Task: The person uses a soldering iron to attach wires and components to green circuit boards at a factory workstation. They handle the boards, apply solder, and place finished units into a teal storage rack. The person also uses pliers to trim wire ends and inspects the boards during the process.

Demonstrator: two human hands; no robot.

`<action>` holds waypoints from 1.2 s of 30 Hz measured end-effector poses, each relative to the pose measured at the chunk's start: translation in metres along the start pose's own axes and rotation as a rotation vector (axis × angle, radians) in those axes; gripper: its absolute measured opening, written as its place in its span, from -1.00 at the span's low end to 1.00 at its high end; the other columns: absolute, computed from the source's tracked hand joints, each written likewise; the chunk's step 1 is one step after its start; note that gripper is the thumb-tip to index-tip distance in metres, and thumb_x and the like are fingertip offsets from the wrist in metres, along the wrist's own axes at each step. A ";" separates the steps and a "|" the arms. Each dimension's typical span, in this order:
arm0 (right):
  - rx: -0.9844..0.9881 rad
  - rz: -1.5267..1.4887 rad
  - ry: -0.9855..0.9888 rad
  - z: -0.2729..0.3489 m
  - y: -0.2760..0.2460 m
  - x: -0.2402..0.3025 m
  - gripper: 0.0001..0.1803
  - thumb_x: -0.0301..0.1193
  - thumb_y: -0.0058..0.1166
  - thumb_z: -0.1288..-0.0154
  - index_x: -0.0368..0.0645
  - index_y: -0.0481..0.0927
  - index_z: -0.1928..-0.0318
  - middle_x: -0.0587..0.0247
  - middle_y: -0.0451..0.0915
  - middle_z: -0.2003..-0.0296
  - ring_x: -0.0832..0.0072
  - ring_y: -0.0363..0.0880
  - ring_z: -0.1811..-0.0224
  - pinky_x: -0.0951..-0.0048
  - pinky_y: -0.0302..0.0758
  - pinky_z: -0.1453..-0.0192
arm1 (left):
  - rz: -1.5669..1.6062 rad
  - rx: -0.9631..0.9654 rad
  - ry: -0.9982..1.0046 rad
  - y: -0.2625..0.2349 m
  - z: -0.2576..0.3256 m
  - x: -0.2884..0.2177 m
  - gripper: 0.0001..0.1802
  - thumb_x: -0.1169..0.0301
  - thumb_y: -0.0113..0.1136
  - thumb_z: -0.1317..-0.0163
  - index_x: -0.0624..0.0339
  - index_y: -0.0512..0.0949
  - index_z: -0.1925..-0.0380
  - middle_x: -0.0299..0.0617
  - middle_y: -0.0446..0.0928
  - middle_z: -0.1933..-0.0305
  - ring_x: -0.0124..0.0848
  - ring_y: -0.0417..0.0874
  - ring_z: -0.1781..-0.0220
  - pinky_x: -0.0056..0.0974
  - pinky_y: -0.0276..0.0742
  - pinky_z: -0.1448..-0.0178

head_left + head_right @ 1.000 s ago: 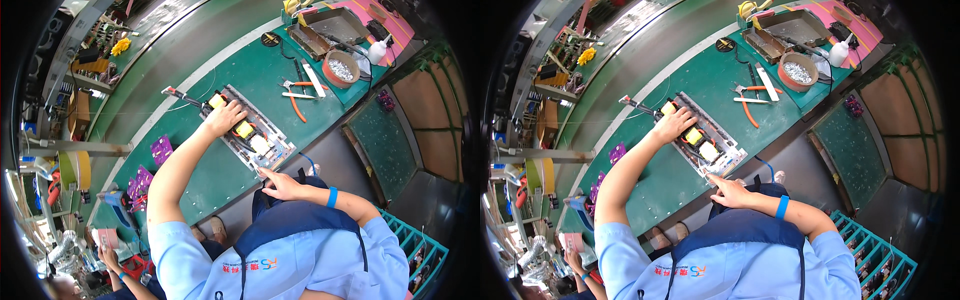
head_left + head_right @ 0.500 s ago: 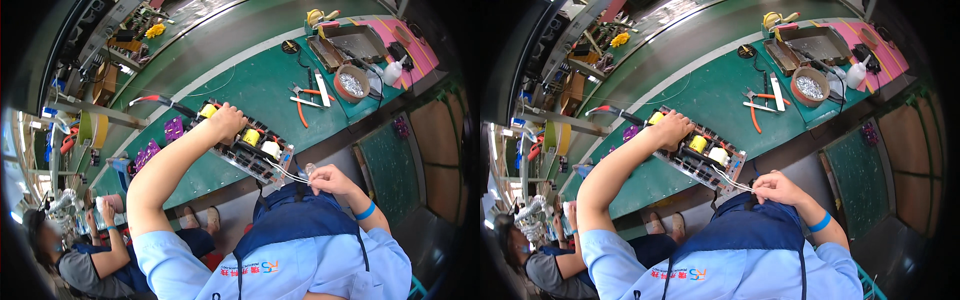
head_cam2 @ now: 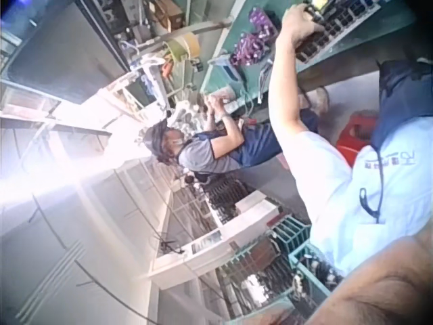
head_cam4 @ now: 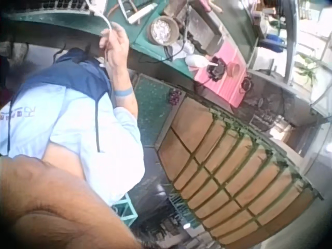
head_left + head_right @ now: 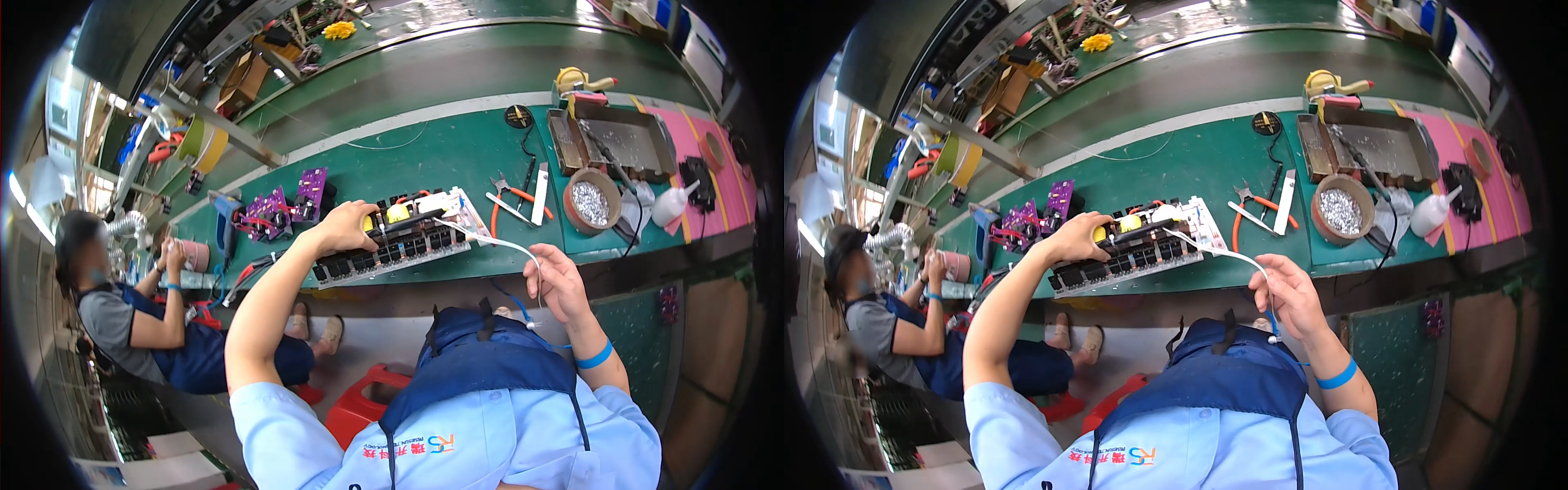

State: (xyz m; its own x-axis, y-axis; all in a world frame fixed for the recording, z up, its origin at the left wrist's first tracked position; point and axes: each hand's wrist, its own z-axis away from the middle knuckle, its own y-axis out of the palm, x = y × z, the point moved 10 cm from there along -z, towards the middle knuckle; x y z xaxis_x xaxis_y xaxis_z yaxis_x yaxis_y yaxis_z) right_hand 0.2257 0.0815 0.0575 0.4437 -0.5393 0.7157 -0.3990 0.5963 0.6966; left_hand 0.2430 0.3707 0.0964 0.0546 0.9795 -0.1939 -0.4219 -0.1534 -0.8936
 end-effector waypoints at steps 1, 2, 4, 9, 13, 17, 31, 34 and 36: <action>0.021 -0.005 0.007 -0.003 0.006 0.005 -0.67 -0.46 -0.12 -0.17 -0.27 0.30 0.04 0.14 0.48 0.41 0.54 0.44 0.53 0.60 0.41 0.45 | 0.081 -0.027 -0.039 0.006 0.001 0.009 -0.25 0.25 0.30 0.39 0.27 0.34 0.06 0.00 0.38 0.07 -0.14 0.37 0.00 -0.25 0.25 -0.11; 0.042 -0.011 0.014 -0.006 0.012 0.011 -0.68 -0.46 -0.12 -0.17 -0.27 0.31 0.04 0.13 0.48 0.40 0.53 0.44 0.52 0.59 0.42 0.44 | 0.160 -0.053 -0.077 0.012 0.002 0.018 -0.25 0.27 0.30 0.40 0.28 0.35 0.06 0.01 0.39 0.07 -0.15 0.38 0.00 -0.26 0.25 -0.11; 0.095 -0.012 0.051 -0.010 0.018 0.015 -0.71 -0.46 -0.13 -0.18 -0.30 0.35 0.09 0.10 0.49 0.37 0.47 0.48 0.48 0.57 0.44 0.40 | 0.350 -0.080 -0.124 0.035 -0.001 0.037 -0.26 0.33 0.27 0.40 0.26 0.35 0.05 -0.01 0.42 0.07 -0.24 0.43 0.03 -0.32 0.28 -0.08; 0.139 -0.111 0.144 -0.027 0.016 0.003 -0.76 -0.50 -0.14 -0.15 -0.32 0.40 0.15 0.07 0.50 0.35 0.38 0.52 0.37 0.46 0.46 0.28 | 0.610 0.005 -0.109 0.086 -0.023 0.062 -0.28 0.40 0.24 0.37 0.24 0.35 0.02 -0.13 0.47 0.12 -0.42 0.47 0.14 -0.39 0.29 -0.03; 0.093 -0.057 0.117 -0.040 0.016 0.000 -0.76 -0.51 -0.08 -0.13 -0.31 0.41 0.16 0.07 0.52 0.33 0.35 0.52 0.30 0.43 0.46 0.20 | 0.628 0.026 -0.094 0.085 -0.027 0.067 -0.27 0.35 0.25 0.38 0.16 0.37 0.01 -0.15 0.51 0.21 -0.42 0.51 0.25 -0.40 0.36 0.06; 0.067 0.093 0.111 -0.051 0.017 -0.009 -0.75 -0.50 -0.09 -0.15 -0.33 0.41 0.14 0.06 0.52 0.32 0.35 0.52 0.29 0.41 0.45 0.18 | 0.679 0.066 -0.162 0.087 -0.024 0.074 -0.28 0.33 0.25 0.39 0.17 0.39 0.03 -0.13 0.51 0.18 -0.39 0.51 0.22 -0.39 0.36 0.06; 0.030 0.508 0.024 -0.070 0.034 -0.027 -0.80 -0.55 -0.10 -0.14 -0.33 0.41 0.19 0.11 0.50 0.34 0.43 0.51 0.30 0.47 0.44 0.17 | 0.705 0.116 -0.057 0.087 -0.037 0.082 -0.29 0.25 0.24 0.34 0.16 0.38 0.02 -0.09 0.49 0.15 -0.36 0.50 0.16 -0.37 0.34 0.02; 0.100 0.846 -0.064 -0.074 0.052 -0.037 -0.81 -0.60 -0.09 -0.08 -0.33 0.45 0.24 0.13 0.49 0.31 0.52 0.48 0.28 0.57 0.40 0.20 | 0.710 0.141 -0.048 0.086 -0.037 0.083 -0.31 0.26 0.24 0.32 0.13 0.39 0.02 -0.12 0.51 0.17 -0.38 0.51 0.18 -0.37 0.34 0.04; 0.257 1.132 -0.084 -0.078 0.079 -0.049 -0.76 -0.59 -0.04 -0.03 -0.30 0.45 0.21 0.09 0.48 0.30 0.42 0.50 0.27 0.52 0.40 0.20 | 0.725 0.133 -0.017 0.088 -0.037 0.085 -0.32 0.30 0.24 0.31 0.14 0.39 0.02 -0.14 0.51 0.18 -0.42 0.50 0.20 -0.38 0.34 0.04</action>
State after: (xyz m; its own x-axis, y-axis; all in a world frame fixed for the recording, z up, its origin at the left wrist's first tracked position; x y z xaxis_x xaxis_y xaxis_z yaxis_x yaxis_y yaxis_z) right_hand 0.2349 0.2015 0.0737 -0.3211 0.1813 0.9295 -0.6884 0.6294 -0.3606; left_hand 0.2437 0.4360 -0.0138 -0.2936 0.6401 -0.7100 -0.4526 -0.7472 -0.4866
